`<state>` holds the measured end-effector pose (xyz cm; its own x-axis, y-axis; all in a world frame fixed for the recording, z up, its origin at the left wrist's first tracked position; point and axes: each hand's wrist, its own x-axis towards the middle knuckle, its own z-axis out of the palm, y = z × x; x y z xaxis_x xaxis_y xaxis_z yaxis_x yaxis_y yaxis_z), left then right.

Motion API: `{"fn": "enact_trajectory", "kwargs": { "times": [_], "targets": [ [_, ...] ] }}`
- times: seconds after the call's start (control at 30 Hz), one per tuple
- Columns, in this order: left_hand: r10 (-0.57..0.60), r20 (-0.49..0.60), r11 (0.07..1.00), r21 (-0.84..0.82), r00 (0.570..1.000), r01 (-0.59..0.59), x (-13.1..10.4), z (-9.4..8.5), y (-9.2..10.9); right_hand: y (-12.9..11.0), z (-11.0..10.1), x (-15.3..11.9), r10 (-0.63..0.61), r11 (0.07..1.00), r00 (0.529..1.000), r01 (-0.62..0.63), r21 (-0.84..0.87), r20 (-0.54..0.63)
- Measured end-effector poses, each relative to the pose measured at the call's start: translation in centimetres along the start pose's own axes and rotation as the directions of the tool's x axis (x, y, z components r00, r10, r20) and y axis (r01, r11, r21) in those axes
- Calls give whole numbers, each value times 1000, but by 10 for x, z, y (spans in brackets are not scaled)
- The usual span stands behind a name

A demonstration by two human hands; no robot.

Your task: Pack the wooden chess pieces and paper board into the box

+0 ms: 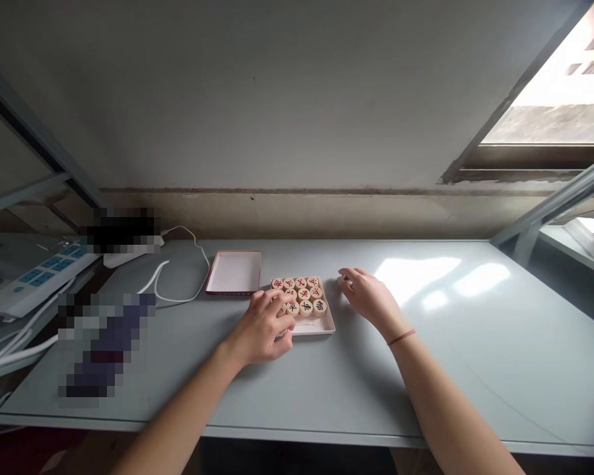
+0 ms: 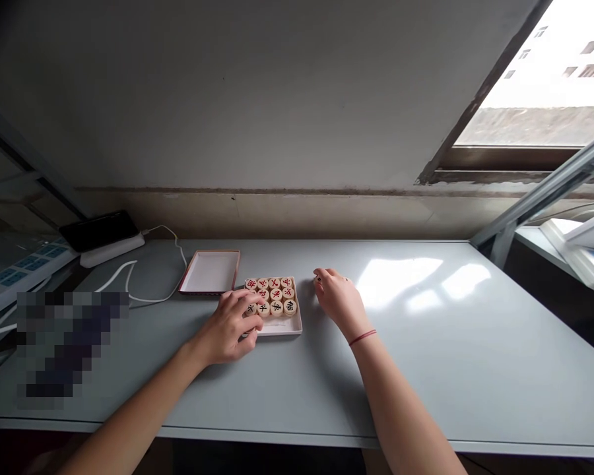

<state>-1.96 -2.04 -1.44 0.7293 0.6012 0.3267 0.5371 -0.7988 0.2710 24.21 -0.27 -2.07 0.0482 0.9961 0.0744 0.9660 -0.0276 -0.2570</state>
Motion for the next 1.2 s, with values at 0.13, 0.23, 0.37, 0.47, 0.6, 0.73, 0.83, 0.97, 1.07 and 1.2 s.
{"fn": "enact_trajectory", "kwargs": {
  "times": [0.13, 0.23, 0.37, 0.47, 0.6, 0.73, 0.83, 0.97, 1.07, 1.2],
  "targets": [
    [-18, -66, 999, -39, 998, 15, 7, -2, 2, -5, -5, -1, 4, 1000, 1000, -3, 17, -17],
    [-62, -127, 996, -65, 990, 54, 19, -5, 4, -17, -12, -4, 10, 968, 998, 6, 249, -62],
    [-107, -133, 991, -93, 985, 95, 36, -4, 5, -41, -20, -15, -68, 702, 998, 60, 710, -18],
    [-123, -192, 974, -210, 974, 81, 41, 3, 8, -56, -21, -23, -168, 534, 985, 54, 844, 43],
    [-153, -269, 946, -319, 951, 62, 36, 8, 9, -61, -20, -25, -211, 479, 974, 32, 877, 81],
    [-211, -212, 920, -373, 954, 120, 27, 1, 3, -55, -21, -23, -179, 499, 981, 26, 866, 73],
    [-248, -105, 900, -393, 963, 188, 23, -7, -2, -51, -21, -21, -133, 513, 989, 15, 858, 63],
    [-145, 6, 915, -381, 989, 136, 21, -9, -3, -47, -19, -19, -121, 525, 991, 11, 851, 61],
    [-85, 53, 948, -304, 995, 97, 22, -6, 1, -47, -19, -19, -128, 543, 990, 23, 839, 56],
    [-81, 107, 964, -246, 991, 105, 21, -2, 2, -47, -19, -20, -150, 556, 987, 38, 830, 56]
  ]
}}
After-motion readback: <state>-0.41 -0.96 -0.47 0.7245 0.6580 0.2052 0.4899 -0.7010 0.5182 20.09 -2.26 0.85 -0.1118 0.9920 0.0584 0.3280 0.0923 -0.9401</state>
